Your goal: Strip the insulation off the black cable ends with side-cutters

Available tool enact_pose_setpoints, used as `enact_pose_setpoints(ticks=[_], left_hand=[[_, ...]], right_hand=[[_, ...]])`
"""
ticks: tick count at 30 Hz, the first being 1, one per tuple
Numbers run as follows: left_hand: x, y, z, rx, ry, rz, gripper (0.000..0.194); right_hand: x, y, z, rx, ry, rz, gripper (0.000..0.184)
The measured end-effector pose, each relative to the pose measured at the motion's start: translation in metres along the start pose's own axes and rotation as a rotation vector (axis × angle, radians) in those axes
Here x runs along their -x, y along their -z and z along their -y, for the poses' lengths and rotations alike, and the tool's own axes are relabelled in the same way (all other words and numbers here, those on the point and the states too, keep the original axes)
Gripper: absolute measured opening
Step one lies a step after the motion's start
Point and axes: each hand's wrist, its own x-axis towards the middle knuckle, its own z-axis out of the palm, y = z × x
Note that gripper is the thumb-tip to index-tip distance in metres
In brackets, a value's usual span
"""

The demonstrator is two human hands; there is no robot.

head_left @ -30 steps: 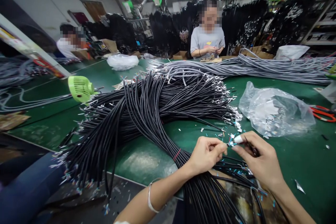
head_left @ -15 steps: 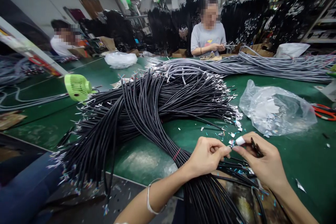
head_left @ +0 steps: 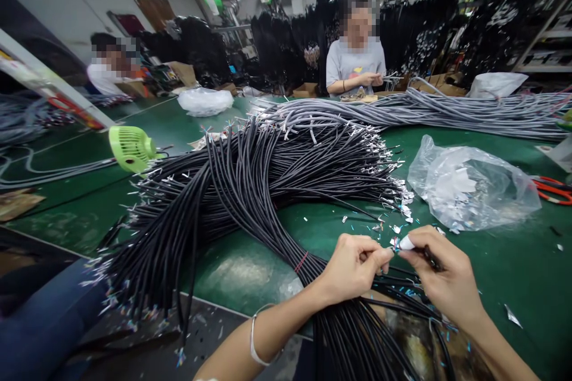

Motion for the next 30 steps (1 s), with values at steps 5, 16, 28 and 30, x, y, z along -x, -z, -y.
enact_pose_setpoints(ticks=[5, 16, 28, 30], left_hand=[[-0.004, -0.001, 0.003, 0.03, 0.034, -0.024, 0.038], [-0.009, -0.002, 0.005, 0.333, 0.129, -0.2, 0.028], [-0.01, 0.0, 0.0, 0.377, 0.163, -0.027, 0.038], [-0.011, 0.0, 0.001, 0.368, 0.158, -0.012, 0.037]], right_hand=[[0.002, -0.001, 0.001, -0.017, 0.054, 0.124, 0.02], [-0.001, 0.007, -0.017, -0.129, -0.413, -0.127, 0.015], [-0.004, -0.001, 0.003, -0.054, -0.272, -0.017, 0.02], [-0.006, -0.001, 0.006, -0.037, -0.235, -0.035, 0.02]])
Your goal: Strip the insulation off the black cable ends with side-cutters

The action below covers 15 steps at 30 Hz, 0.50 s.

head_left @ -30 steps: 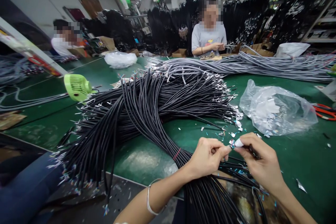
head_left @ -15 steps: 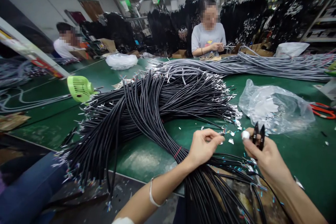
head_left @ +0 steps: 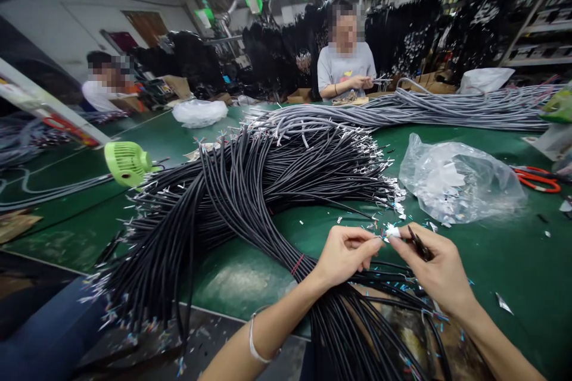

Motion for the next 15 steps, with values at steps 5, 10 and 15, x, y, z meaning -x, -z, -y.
enact_pose_setpoints(ticks=[5, 10, 15], left_hand=[[0.0001, -0.0008, 0.0039, 0.02, 0.01, 0.045, 0.044], [0.0009, -0.0053, 0.002, 0.066, 0.042, 0.043, 0.049], [0.0005, -0.0059, 0.003, 0.074, 0.059, 0.04, 0.049]], right_hand=[[0.0009, -0.0008, 0.0011, 0.006, 0.051, -0.048, 0.015], [0.0018, -0.0032, -0.0011, 0.057, 0.069, -0.056, 0.011], [0.0023, -0.0039, -0.0062, -0.02, -0.052, -0.039, 0.008]])
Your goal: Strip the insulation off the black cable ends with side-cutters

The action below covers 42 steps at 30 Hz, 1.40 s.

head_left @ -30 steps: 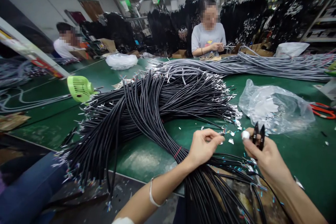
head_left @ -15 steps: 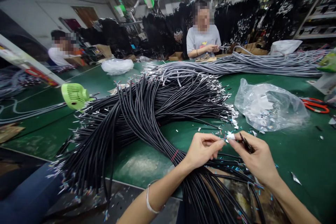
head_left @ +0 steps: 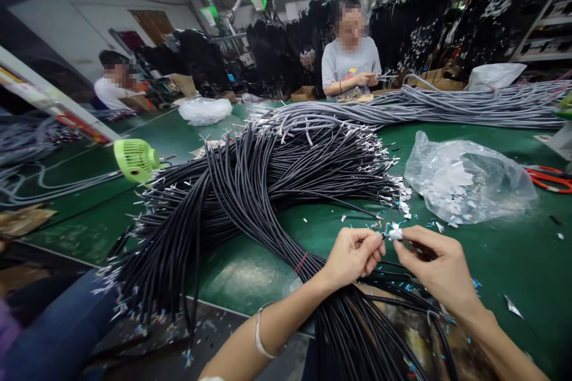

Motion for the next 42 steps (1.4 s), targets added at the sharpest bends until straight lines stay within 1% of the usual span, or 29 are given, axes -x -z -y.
enact_pose_setpoints(ticks=[3, 5, 6, 8, 10, 12, 14, 16, 17, 18, 19, 20, 22, 23, 25, 27, 29, 30, 32, 35, 36, 38, 40, 42], left_hand=[[0.0, 0.0, 0.001, 0.002, -0.002, 0.0, 0.049], [-0.001, 0.0, 0.002, -0.005, -0.002, -0.007, 0.049], [-0.001, -0.001, 0.002, -0.009, -0.001, -0.014, 0.05], [-0.001, -0.002, 0.004, -0.015, 0.002, -0.031, 0.049], [-0.001, -0.003, 0.006, -0.025, 0.002, -0.058, 0.049], [-0.001, -0.004, 0.008, -0.047, -0.006, -0.091, 0.048], [-0.002, -0.004, 0.01, -0.059, -0.014, -0.126, 0.047], [-0.003, -0.004, 0.011, -0.05, -0.012, -0.151, 0.047], [-0.004, -0.004, 0.011, -0.043, -0.009, -0.158, 0.047], [-0.004, -0.004, 0.01, -0.038, -0.006, -0.162, 0.048], [-0.005, -0.004, 0.01, -0.036, -0.006, -0.165, 0.048], [-0.005, -0.003, 0.009, -0.037, -0.012, -0.166, 0.048], [-0.004, -0.003, 0.008, -0.041, -0.038, -0.171, 0.047], [-0.004, -0.002, 0.007, -0.044, -0.053, -0.171, 0.046], [-0.003, -0.002, 0.006, -0.05, -0.075, -0.164, 0.044], [-0.003, -0.003, 0.005, -0.04, -0.079, -0.154, 0.042], [-0.003, -0.003, 0.004, -0.013, -0.075, -0.144, 0.04], [-0.003, -0.003, 0.004, 0.004, -0.073, -0.138, 0.04], [-0.004, -0.004, 0.004, 0.036, -0.075, -0.131, 0.04], [-0.006, -0.003, 0.005, 0.067, -0.11, -0.15, 0.04], [-0.006, -0.003, 0.005, 0.065, -0.137, -0.166, 0.039], [-0.007, -0.003, 0.005, 0.032, -0.204, -0.201, 0.036], [-0.007, -0.003, 0.006, -0.034, -0.26, -0.225, 0.033], [-0.006, -0.004, 0.006, -0.097, -0.274, -0.223, 0.031]], right_hand=[[0.002, 0.0, -0.004, -0.163, -0.12, -0.064, 0.024], [0.004, -0.002, -0.007, -0.199, -0.127, -0.1, 0.028], [0.005, -0.003, -0.008, -0.177, -0.107, -0.126, 0.028], [0.008, -0.006, -0.011, -0.068, -0.024, -0.19, 0.029], [0.011, -0.006, -0.014, 0.094, 0.094, -0.242, 0.034], [0.012, -0.003, -0.014, 0.244, 0.23, -0.256, 0.04], [0.013, 0.001, -0.013, 0.32, 0.391, -0.214, 0.043], [0.014, 0.005, -0.011, 0.316, 0.542, -0.106, 0.046], [0.014, 0.006, -0.01, 0.297, 0.582, -0.054, 0.047], [0.014, 0.006, -0.009, 0.277, 0.576, -0.032, 0.046], [0.014, 0.005, -0.009, 0.255, 0.519, -0.042, 0.043], [0.014, 0.004, -0.008, 0.224, 0.423, -0.08, 0.038], [0.012, 0.0, -0.006, 0.119, 0.175, -0.193, 0.027], [0.011, -0.002, -0.005, 0.049, 0.058, -0.215, 0.024], [0.007, -0.004, -0.002, -0.086, -0.104, -0.185, 0.025], [0.005, -0.004, 0.0, -0.164, -0.179, -0.13, 0.028], [0.005, -0.004, 0.0, -0.176, -0.185, -0.12, 0.026], [0.006, -0.004, 0.0, -0.153, -0.161, -0.127, 0.024], [0.009, -0.004, -0.003, -0.068, -0.059, -0.124, 0.025], [0.013, -0.003, -0.007, 0.074, 0.097, -0.083, 0.038], [0.014, -0.003, -0.007, 0.099, 0.114, -0.091, 0.042], [0.016, -0.002, -0.009, 0.107, 0.104, -0.124, 0.046], [0.017, -0.001, -0.009, 0.094, 0.09, -0.146, 0.048], [0.018, -0.001, -0.01, 0.095, 0.098, -0.135, 0.047]])
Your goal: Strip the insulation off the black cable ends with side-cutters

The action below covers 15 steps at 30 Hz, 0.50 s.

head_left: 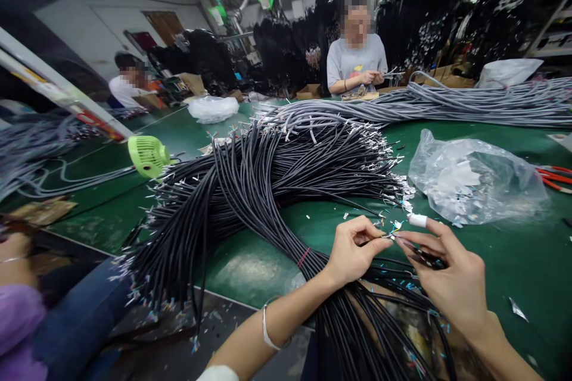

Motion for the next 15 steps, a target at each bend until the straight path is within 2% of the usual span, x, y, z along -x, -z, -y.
enact_pose_setpoints(ticks=[5, 11, 13, 15], left_hand=[[0.0, 0.001, -0.002, -0.003, 0.087, 0.067, 0.035], [-0.003, 0.012, -0.007, -0.016, 0.272, 0.285, 0.04], [-0.003, 0.013, -0.005, 0.022, 0.22, 0.267, 0.04], [-0.002, 0.012, -0.004, 0.0, 0.065, 0.199, 0.04]], right_hand=[[0.001, -0.001, 0.001, 0.024, 0.028, 0.01, 0.044], [-0.008, 0.0, 0.007, -0.295, -0.192, 0.088, 0.022], [-0.012, -0.001, 0.006, -0.429, -0.268, 0.152, 0.02], [-0.013, -0.003, 0.003, -0.538, -0.339, 0.202, 0.023]])
